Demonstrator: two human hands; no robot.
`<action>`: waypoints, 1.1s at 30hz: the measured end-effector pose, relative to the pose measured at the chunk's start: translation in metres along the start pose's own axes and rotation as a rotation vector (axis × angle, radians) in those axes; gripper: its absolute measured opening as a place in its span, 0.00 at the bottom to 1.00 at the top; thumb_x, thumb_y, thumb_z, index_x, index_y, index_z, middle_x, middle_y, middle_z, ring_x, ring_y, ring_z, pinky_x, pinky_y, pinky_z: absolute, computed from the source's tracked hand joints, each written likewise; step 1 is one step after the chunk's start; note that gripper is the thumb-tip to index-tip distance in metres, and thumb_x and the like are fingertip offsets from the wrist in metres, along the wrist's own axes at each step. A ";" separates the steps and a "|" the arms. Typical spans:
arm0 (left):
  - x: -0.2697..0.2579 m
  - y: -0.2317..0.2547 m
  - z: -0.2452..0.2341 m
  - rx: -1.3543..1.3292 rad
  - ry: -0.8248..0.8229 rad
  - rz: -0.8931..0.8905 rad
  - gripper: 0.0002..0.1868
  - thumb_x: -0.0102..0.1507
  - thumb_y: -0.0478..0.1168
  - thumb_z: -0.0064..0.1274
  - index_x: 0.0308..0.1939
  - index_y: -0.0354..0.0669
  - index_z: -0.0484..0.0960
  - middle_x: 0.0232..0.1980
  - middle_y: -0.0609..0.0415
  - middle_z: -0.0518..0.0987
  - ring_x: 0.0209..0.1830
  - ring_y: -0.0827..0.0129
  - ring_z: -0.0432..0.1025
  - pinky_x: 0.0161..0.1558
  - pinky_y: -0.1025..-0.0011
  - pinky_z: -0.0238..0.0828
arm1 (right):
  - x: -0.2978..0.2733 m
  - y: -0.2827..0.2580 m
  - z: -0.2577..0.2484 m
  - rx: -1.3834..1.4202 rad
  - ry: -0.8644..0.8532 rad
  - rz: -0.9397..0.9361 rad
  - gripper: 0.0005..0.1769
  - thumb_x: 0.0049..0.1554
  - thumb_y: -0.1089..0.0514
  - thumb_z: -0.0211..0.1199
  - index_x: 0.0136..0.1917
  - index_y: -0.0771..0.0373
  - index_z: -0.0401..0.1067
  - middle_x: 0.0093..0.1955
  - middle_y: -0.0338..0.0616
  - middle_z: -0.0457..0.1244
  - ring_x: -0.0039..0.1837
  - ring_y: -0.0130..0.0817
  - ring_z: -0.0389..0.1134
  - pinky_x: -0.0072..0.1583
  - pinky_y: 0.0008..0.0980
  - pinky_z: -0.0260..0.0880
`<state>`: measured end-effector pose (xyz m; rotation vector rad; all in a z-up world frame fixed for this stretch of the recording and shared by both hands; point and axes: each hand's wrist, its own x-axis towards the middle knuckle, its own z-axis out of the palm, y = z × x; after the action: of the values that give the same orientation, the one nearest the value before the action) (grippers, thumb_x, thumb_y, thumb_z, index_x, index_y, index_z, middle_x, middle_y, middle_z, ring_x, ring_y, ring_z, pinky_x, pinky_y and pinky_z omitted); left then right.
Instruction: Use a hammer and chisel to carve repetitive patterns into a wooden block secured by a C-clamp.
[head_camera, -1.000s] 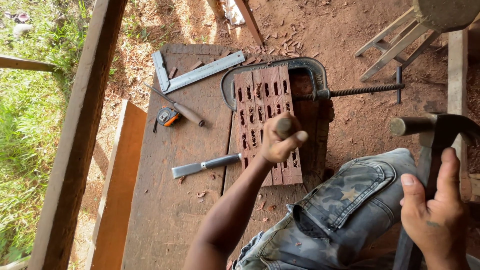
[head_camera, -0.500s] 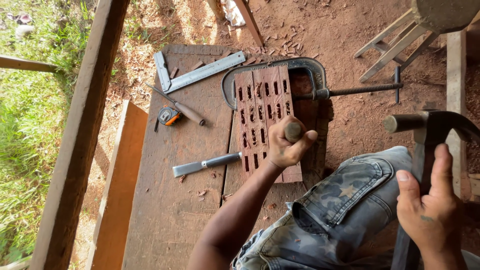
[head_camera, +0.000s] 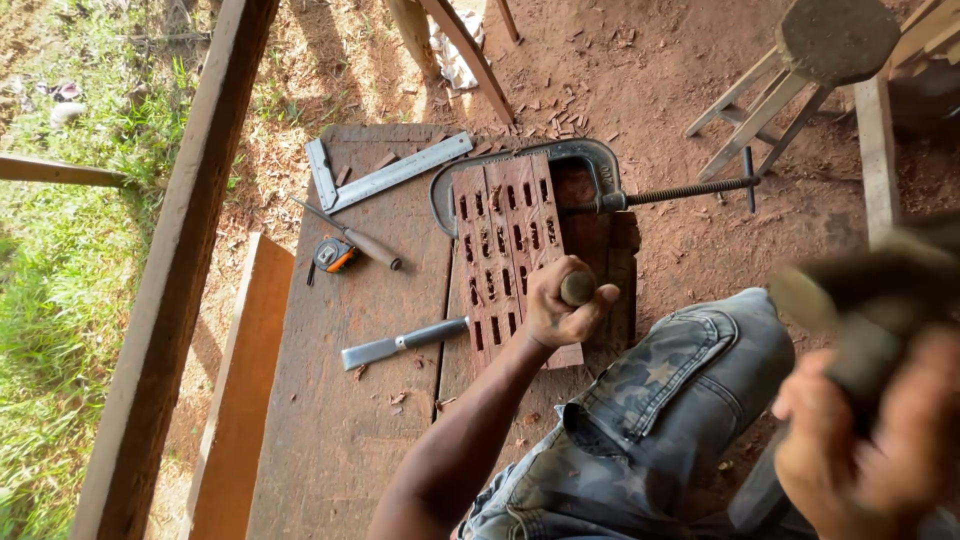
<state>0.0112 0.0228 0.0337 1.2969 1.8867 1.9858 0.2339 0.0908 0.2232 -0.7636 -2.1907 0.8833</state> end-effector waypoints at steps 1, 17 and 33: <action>0.001 0.002 -0.002 -0.027 0.001 0.001 0.15 0.56 0.43 0.62 0.29 0.44 0.70 0.21 0.59 0.68 0.17 0.69 0.61 0.20 0.71 0.59 | -0.009 0.003 -0.006 -0.002 0.004 0.012 0.12 0.62 0.70 0.45 0.58 0.77 0.54 0.36 0.50 0.58 0.30 0.33 0.54 0.37 0.30 0.54; -0.001 -0.022 -0.005 -0.146 -0.073 0.075 0.13 0.57 0.45 0.57 0.28 0.48 0.68 0.20 0.62 0.66 0.15 0.71 0.61 0.18 0.74 0.59 | -0.004 -0.045 0.021 -0.199 -0.059 -0.208 0.32 0.58 0.63 0.58 0.73 0.79 0.57 0.42 0.53 0.66 0.33 0.42 0.64 0.36 0.37 0.65; -0.063 0.039 -0.015 -0.064 -0.174 0.168 0.16 0.56 0.47 0.65 0.27 0.45 0.74 0.27 0.58 0.73 0.31 0.66 0.68 0.47 0.63 0.69 | -0.018 0.064 0.034 -0.388 -0.146 0.094 0.38 0.59 0.60 0.61 0.80 0.73 0.61 0.22 0.52 0.63 0.19 0.38 0.54 0.24 0.37 0.49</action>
<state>0.0592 -0.0357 0.0388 1.6000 1.6728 1.9172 0.2377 0.1038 0.1496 -1.0193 -2.5120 0.5763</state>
